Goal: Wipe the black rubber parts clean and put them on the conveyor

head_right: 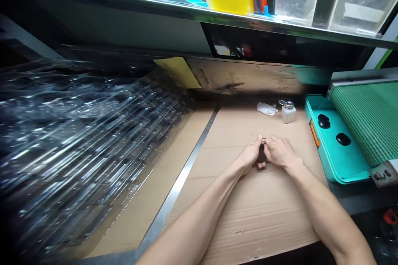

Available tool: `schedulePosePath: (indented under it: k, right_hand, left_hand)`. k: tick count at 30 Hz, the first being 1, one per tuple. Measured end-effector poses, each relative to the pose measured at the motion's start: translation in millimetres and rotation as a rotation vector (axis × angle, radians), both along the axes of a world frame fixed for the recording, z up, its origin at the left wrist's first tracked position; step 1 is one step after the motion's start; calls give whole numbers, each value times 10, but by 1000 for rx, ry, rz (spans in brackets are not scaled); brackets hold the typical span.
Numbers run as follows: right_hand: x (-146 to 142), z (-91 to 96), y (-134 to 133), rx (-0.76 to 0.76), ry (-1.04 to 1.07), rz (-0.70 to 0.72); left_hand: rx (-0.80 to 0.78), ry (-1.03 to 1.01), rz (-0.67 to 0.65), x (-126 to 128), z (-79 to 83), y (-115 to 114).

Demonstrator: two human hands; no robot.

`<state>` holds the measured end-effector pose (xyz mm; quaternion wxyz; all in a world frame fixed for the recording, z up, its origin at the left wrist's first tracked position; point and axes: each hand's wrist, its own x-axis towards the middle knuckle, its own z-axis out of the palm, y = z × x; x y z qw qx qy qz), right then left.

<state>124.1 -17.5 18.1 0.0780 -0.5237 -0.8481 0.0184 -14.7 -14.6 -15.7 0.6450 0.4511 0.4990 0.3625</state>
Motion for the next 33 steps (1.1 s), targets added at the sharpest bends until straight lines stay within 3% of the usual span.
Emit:
schedulePosePath:
  k: [5, 10, 14, 23, 26, 29, 33]
  right_hand:
    - [66, -49, 26, 29, 120, -80]
    - [327, -44, 153, 140, 212, -266]
    - [460, 4, 229, 99, 128, -401]
    - [519, 45, 235, -13, -33, -548]
    - [529, 33, 233, 67, -63, -523]
    - [467, 71, 159, 187, 8, -389]
    - [423, 154, 8, -120, 65, -115]
  left_hand:
    - [-263, -281, 68, -107, 118, 84]
    - [-537, -606, 135, -292, 235, 185]
    - [-585, -693, 146, -355, 258, 203]
    - [-558, -718, 144, -358, 244, 188]
    - [-489, -741, 137, -351, 221, 174]
    - [-375, -791, 134, -366, 191, 170]
    - [-232, -873, 125, -443, 168, 196]
